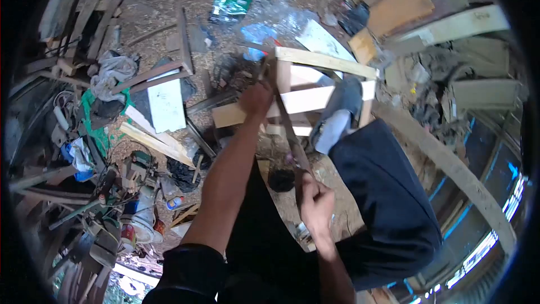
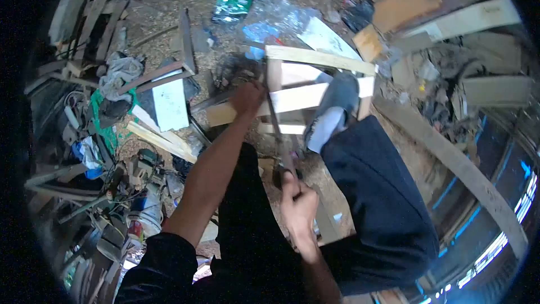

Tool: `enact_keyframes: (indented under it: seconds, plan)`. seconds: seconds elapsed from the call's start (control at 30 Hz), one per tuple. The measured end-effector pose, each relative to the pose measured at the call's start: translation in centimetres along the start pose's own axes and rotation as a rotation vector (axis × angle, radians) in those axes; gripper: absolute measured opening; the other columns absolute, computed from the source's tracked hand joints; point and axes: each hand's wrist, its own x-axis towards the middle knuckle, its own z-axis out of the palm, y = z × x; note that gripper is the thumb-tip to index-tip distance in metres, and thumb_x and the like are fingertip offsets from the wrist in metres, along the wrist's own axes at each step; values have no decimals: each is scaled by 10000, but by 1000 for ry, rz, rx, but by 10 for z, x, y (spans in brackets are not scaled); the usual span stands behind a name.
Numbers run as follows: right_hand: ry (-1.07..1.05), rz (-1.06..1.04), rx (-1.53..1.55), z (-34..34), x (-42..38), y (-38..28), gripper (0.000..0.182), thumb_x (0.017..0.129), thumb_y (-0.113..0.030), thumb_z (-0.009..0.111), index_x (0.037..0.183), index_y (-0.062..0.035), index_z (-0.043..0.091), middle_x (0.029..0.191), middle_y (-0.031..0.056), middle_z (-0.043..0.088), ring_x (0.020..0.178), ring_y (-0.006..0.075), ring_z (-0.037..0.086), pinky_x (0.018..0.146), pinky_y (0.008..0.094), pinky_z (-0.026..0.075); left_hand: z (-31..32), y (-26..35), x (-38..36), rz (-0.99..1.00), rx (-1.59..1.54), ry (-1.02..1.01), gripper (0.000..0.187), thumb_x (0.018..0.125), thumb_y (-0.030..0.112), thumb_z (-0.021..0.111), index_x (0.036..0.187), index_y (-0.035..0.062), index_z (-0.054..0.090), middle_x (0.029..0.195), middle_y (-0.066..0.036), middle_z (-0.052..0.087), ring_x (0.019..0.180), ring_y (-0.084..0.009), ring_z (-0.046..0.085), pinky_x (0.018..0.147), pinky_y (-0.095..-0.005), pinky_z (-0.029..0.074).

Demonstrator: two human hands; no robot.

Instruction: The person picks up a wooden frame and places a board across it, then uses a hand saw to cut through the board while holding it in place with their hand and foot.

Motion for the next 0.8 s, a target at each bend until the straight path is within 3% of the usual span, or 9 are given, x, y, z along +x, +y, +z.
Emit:
enact_keyframes:
  seconds: [0.17, 0.23, 0.33, 0.4, 0.47, 0.5, 0.6, 0.73, 0.8]
  plan:
    - [20, -29, -47, 14, 5, 4, 504, 913, -345, 490, 677, 89, 588, 491, 210, 495, 485, 165, 512, 498, 404, 403, -8, 1, -1, -115, 21, -67, 502, 872, 382, 384, 677, 33, 687, 678, -200, 643, 633, -383, 643, 607, -473, 519]
    - [73, -142, -23, 56, 73, 12, 505, 904, -337, 505, 660, 103, 556, 486, 229, 460, 432, 250, 470, 477, 417, 384, -11, 2, -6, -111, 0, -50, 517, 876, 394, 358, 702, 41, 695, 708, -210, 646, 670, -386, 646, 614, -476, 518]
    - [156, -317, 156, 85, 106, -8, 484, 907, -296, 506, 649, 111, 554, 475, 228, 449, 431, 206, 398, 462, 423, 368, -1, -4, 10, -106, 26, -50, 495, 877, 381, 367, 721, 45, 696, 714, -214, 645, 676, -383, 645, 613, -478, 516]
    - [-11, -73, 31, 61, 90, -2, 418, 911, -279, 527, 672, 63, 565, 505, 91, 475, 529, 104, 393, 471, 342, 346, 6, -13, -7, 136, -13, 84, 475, 877, 365, 374, 735, 45, 694, 710, -217, 643, 662, -380, 643, 606, -474, 517]
    - [168, -360, -92, 54, 49, 38, 457, 918, -312, 520, 622, 36, 532, 500, 46, 485, 508, 105, 423, 469, 326, 346, -21, 7, 4, -105, -29, -38, 464, 852, 353, 424, 671, 5, 671, 702, -231, 637, 649, -401, 635, 620, -481, 506]
    - [62, -110, 84, 35, 7, 20, 462, 904, -311, 528, 674, 85, 582, 487, 161, 443, 511, 114, 451, 477, 386, 376, 8, -8, 12, 20, 10, 39, 492, 862, 369, 408, 669, 0, 670, 694, -232, 633, 640, -402, 633, 622, -496, 502]
    - [61, -8, 15, 13, -20, 26, 450, 904, -299, 530, 673, 83, 584, 479, 149, 434, 507, 113, 457, 473, 378, 374, -6, 3, 1, -160, 43, -37, 497, 872, 367, 368, 685, 45, 697, 731, -216, 651, 699, -377, 652, 632, -460, 530]
    - [93, -79, 8, 37, 13, 28, 488, 903, -346, 529, 685, 86, 587, 461, 163, 432, 449, 162, 412, 461, 379, 368, -9, 5, -2, -149, 70, -17, 504, 881, 360, 354, 715, 33, 700, 760, -211, 659, 730, -376, 656, 673, -460, 529]
    - [159, -341, 91, 74, 60, 15, 485, 906, -334, 530, 688, 94, 591, 464, 190, 452, 435, 182, 416, 453, 395, 368, -14, 4, 2, -144, 75, -12, 502, 881, 358, 354, 719, 33, 700, 764, -207, 660, 734, -376, 655, 673, -462, 527]
